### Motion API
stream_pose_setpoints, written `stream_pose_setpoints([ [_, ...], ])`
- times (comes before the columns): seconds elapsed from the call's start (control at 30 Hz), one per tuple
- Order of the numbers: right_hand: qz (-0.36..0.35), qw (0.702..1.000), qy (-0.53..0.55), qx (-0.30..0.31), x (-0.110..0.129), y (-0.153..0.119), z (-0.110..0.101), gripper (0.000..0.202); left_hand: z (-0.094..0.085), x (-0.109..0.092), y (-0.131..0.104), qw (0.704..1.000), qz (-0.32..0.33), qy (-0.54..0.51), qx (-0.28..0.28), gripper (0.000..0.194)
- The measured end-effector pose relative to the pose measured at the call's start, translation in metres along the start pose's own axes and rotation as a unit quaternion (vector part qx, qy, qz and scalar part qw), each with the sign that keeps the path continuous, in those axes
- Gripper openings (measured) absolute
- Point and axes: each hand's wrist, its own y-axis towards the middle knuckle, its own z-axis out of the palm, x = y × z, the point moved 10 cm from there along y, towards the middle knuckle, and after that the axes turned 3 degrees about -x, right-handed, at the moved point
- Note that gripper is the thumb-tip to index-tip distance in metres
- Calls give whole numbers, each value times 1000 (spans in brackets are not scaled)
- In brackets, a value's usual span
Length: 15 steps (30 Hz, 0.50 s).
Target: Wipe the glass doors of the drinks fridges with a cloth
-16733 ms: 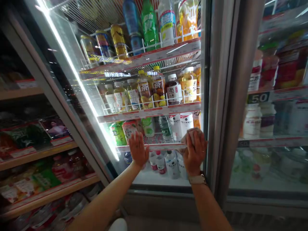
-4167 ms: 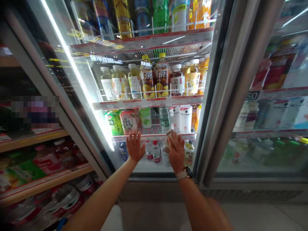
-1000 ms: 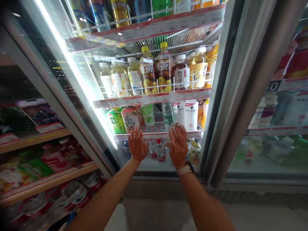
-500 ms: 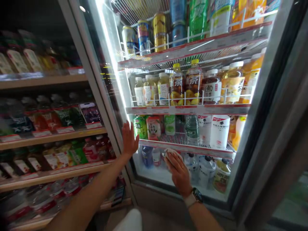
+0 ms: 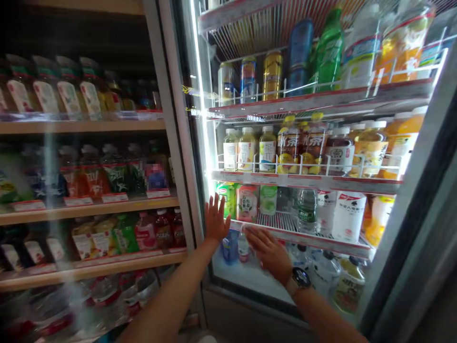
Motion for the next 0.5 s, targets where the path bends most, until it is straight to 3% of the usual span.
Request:
stream_pose_setpoints([
  [0.13,46,998,-26,-43,-57,89,-43,51,2,1,-1,1000,1,9,7,67],
  [0.23,35,997,-29,-65,-67,125,-55,52,2,1,-1,1000,0,5,8,67],
  [0.33,-30,999,4,-20,-43,112,-37,53,2,1,-2,1000,4,-10,2,66],
  [0.5,-125,990,54,31,7,52,-10,41,4,1,-3,1000,6,-9,6,62],
])
